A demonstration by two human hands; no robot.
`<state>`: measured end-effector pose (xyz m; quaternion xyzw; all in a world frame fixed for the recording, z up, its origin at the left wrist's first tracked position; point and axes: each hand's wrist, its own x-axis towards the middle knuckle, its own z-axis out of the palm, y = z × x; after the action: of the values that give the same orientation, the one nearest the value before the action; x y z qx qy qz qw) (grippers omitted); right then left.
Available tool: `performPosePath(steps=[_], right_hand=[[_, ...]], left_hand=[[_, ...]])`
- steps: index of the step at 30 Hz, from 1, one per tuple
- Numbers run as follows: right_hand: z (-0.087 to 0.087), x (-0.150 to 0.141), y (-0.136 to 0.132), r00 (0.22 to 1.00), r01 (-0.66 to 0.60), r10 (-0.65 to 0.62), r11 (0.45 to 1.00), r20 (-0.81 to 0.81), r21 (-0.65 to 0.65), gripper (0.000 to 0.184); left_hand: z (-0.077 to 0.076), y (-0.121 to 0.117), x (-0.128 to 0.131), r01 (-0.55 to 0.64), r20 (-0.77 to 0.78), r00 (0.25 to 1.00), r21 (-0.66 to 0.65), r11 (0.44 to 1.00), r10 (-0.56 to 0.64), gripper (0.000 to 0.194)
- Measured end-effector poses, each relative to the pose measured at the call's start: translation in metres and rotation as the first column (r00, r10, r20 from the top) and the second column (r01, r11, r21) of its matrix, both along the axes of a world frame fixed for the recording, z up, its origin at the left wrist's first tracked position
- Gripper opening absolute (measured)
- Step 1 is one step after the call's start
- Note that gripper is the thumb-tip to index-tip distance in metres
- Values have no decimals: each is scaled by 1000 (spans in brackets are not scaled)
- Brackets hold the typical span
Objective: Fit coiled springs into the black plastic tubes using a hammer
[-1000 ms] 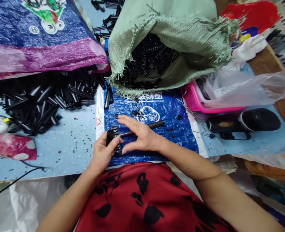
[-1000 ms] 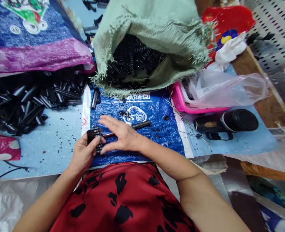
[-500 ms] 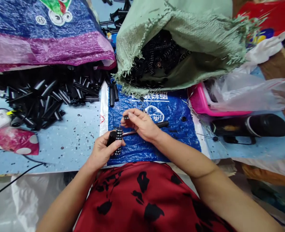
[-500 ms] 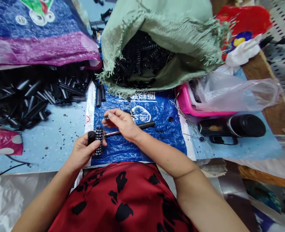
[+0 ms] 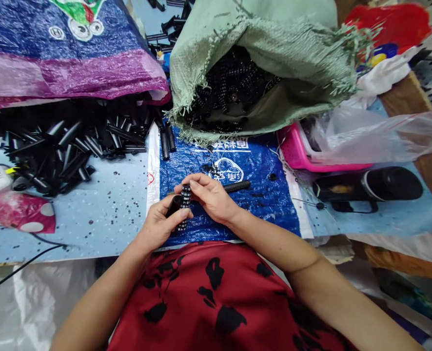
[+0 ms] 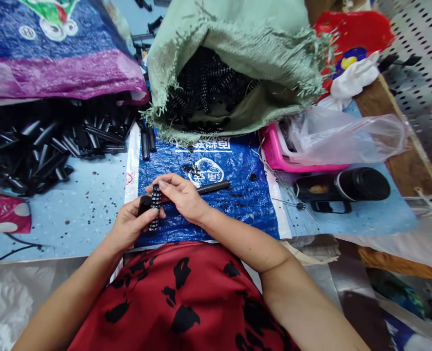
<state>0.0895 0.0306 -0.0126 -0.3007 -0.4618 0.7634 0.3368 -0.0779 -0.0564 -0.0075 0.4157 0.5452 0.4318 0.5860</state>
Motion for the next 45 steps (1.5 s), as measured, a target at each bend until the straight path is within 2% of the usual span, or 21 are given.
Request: performPosePath(steps=[2,3,4,6,7,8,10,12,14,18,20,24,29,32,36,38,42,45], right_hand=[[-3,6,0,995,16,-40,971,94,239,40],[-5,10,1,988,4,-65,919,141,395,51],[-6,13,1,980,-30,-86,831,181,555,68],[-7,20,2,962,-141,-108,590,251,795,98],[-7,23,3,953,-193,-118,481,281,855,105],[-7,25,3,944,-224,-136,403,300,888,106],[-5,27,2,930,-240,-191,331,314,912,105],[-3,27,0,924,-235,-228,298,308,925,107],[-1,26,-2,928,-242,-221,252,299,937,107],[-1,20,-5,937,-233,-225,163,266,959,102],[-3,19,-5,935,-217,-254,147,249,965,100],[-6,21,-4,930,-233,-254,156,267,960,102],[-9,23,-1,929,-267,-210,196,306,944,103],[-11,21,-1,931,-267,-192,224,311,937,105],[-10,21,-3,925,-285,-188,229,330,931,107],[-7,22,-3,926,-258,-215,245,311,935,95],[-4,19,-2,901,-244,-289,282,325,928,33],[1,12,-2,910,-240,-263,296,320,925,19]], left_hand=[[-3,-1,1,-48,42,998,-27,998,50,32],[-4,-1,1,-78,67,994,-42,996,81,32],[-5,-1,2,-108,90,989,-56,993,113,32],[-7,1,5,-144,126,980,-76,987,153,33],[-7,2,7,-151,139,977,-85,985,162,35],[-7,4,10,-165,157,971,-96,982,179,37],[-7,6,16,-250,208,940,-125,960,272,44],[-7,8,21,-372,250,882,-149,916,399,51],[-7,8,26,-462,263,836,-138,876,482,49],[-2,7,30,-496,320,802,-113,861,505,33],[4,8,29,-462,388,781,-170,871,490,35],[12,7,19,-304,481,770,-300,904,419,38],[6,4,7,-155,566,745,-366,918,352,34],[0,4,5,-137,584,726,-395,908,364,40],[-1,3,8,-217,530,741,-392,894,412,46],[0,4,11,-283,479,760,-367,886,440,47],[2,5,18,-396,407,778,-274,876,479,48],[1,4,23,-415,389,787,-242,877,480,48]])
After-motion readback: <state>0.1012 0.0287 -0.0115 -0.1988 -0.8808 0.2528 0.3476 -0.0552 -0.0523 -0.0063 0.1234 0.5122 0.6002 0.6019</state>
